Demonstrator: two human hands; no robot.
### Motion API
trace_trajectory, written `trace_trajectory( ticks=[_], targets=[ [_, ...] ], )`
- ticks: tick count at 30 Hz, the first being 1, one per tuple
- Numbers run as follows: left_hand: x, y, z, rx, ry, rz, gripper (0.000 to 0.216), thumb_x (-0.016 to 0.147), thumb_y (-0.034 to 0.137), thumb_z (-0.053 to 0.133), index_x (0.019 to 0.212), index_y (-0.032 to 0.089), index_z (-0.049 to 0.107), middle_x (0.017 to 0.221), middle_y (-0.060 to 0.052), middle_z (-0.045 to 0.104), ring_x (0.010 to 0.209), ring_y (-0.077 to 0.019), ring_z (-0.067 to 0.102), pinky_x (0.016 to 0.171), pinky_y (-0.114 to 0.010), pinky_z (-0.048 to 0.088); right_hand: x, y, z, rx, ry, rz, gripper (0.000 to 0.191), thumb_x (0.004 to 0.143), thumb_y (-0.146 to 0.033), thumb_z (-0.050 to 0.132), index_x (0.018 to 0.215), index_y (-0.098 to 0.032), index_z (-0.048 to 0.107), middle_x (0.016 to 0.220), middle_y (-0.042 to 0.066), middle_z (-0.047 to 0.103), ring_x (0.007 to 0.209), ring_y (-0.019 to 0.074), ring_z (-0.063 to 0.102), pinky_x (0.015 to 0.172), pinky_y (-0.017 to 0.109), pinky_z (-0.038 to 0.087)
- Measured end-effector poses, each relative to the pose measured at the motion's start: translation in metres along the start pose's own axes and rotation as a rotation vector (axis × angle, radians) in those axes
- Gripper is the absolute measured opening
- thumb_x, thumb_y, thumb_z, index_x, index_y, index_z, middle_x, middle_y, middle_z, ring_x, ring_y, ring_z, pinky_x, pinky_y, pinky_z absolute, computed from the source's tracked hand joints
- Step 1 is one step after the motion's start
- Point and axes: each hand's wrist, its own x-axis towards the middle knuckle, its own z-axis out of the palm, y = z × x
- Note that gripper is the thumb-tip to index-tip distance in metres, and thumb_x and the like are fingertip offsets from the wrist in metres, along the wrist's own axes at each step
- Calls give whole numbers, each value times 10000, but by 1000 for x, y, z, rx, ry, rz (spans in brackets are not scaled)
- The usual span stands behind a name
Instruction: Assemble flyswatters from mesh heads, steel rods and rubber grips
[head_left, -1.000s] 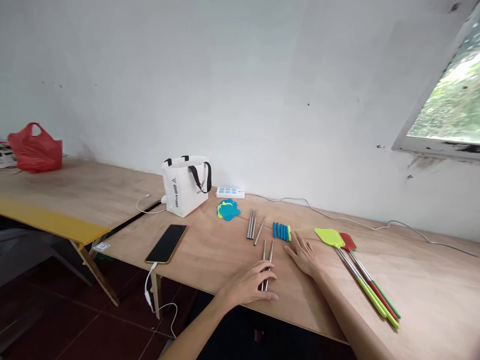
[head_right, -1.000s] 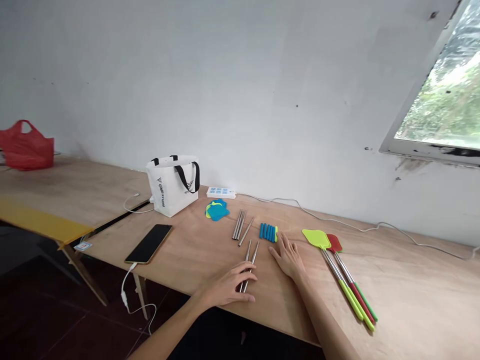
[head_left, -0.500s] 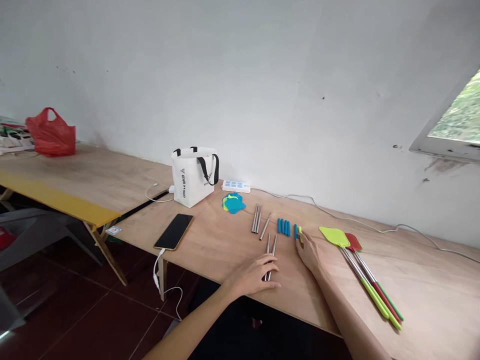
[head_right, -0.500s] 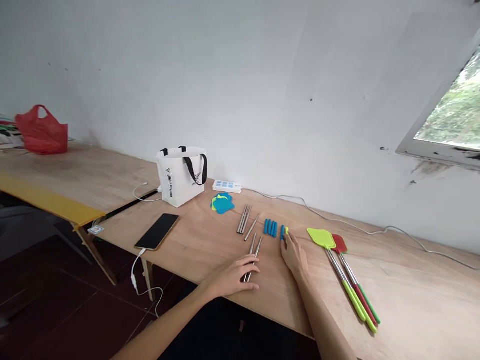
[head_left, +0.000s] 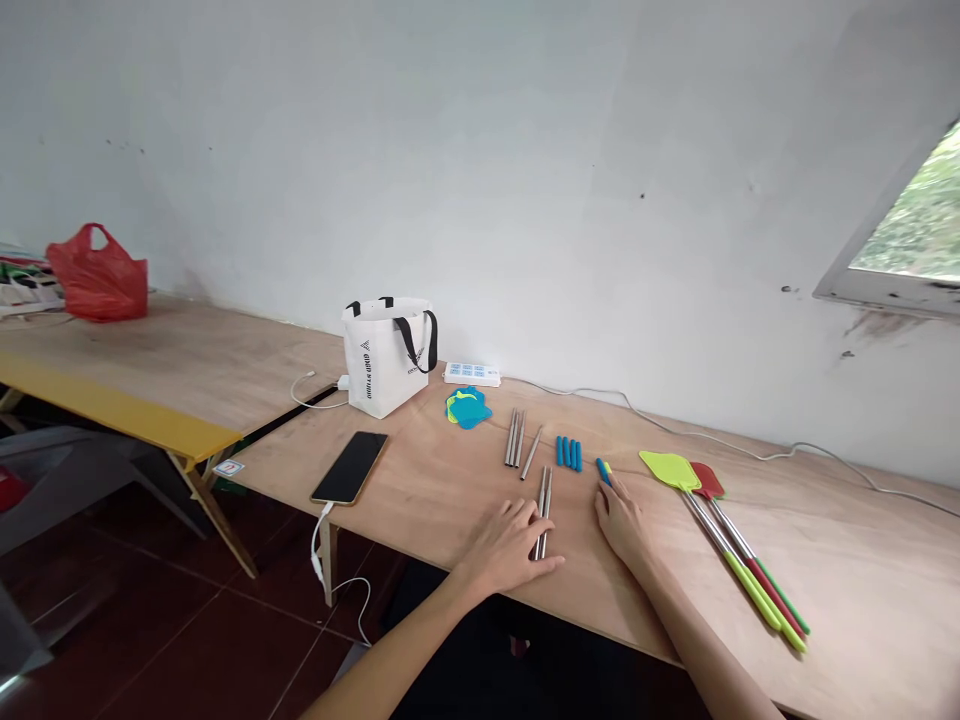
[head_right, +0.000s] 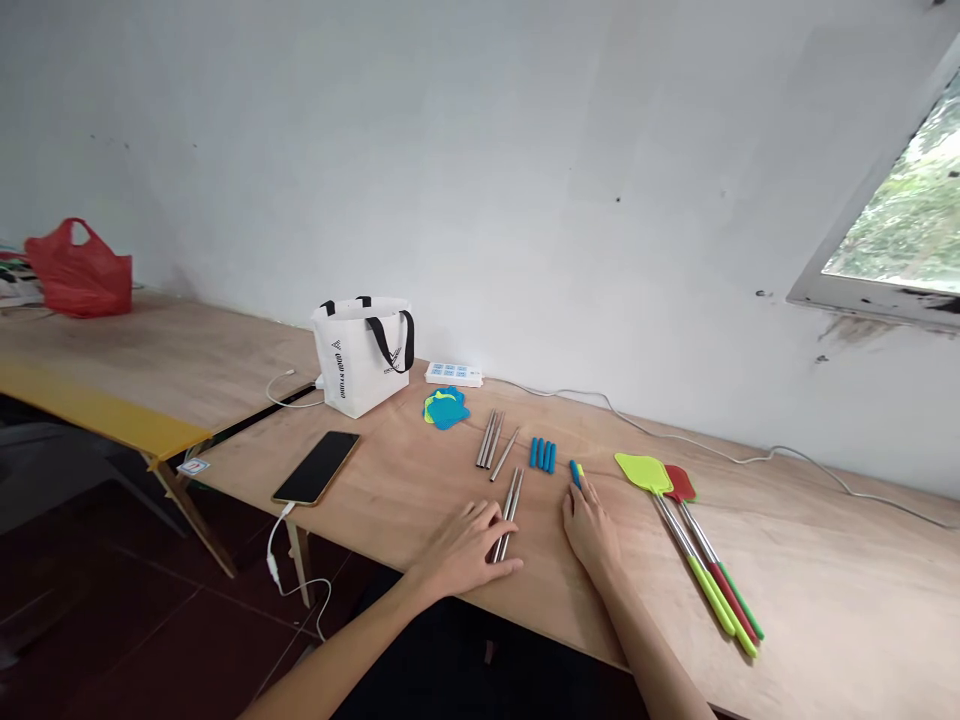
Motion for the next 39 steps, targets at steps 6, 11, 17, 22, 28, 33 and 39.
trace_trajectory(
  ticks=[6,11,17,22,28,33,39],
  targets=[
    [1,2,-2,3,18,31,359,956,558,591,1129,262,698,1041,-35,632,987,-231,593,890,-359,449,-76,-19,-6,7,-10,-112,600,1002,-435,235,1422,-166,569,1563,83,466,1475,249,384,1213,422,344],
    [1,-3,2,3,44,14,241,1056,262,399,1153,259,619,1086,-21,644,974,-205,596,874,-353,442,-105,-47,-17,-52,-34,-104,624,1007,-457,252,1444,-121,543,1603,119,403,1500,297,339,1225,470,317],
    [25,-34,13,-18,8,-92,230,948,99,422,1075,219,571,1138,-43,627,1087,-213,582,941,-357,452,-89,-81,-18,74,-91,-61,636,1028,-529,208,1447,-181,536,1652,66,315,1507,253,332,1150,426,428],
    [53,-55,14,57,16,-85,197,973,154,435,1106,213,568,1193,-61,611,1142,-225,577,976,-376,446,-86,-91,-7,11,-57,-48,740,999,-635,277,1508,-133,468,1669,100,262,1527,293,279,1226,450,303],
    [69,-66,17,100,38,-65,183,988,160,431,1119,199,553,1198,-68,623,1157,-223,583,965,-362,447,-84,-93,-2,-44,-53,-89,661,1028,-531,243,1516,-144,465,1686,81,213,1516,298,300,1227,446,283],
    [78,-70,19,103,39,-60,300,967,130,439,1245,200,532,1281,-81,607,1207,-230,568,987,-369,447,-84,-94,1,-41,-38,-97,637,1035,-470,246,1584,-163,352,1695,56,177,1511,292,311,1229,439,284],
    [64,-64,15,100,63,60,257,969,148,461,1158,235,612,1380,-65,558,1295,-231,524,1037,-384,425,-80,-76,-5,1,-98,-162,593,1044,-453,247,1586,-237,354,1684,21,216,1507,238,331,1225,420,312]
  ],
)
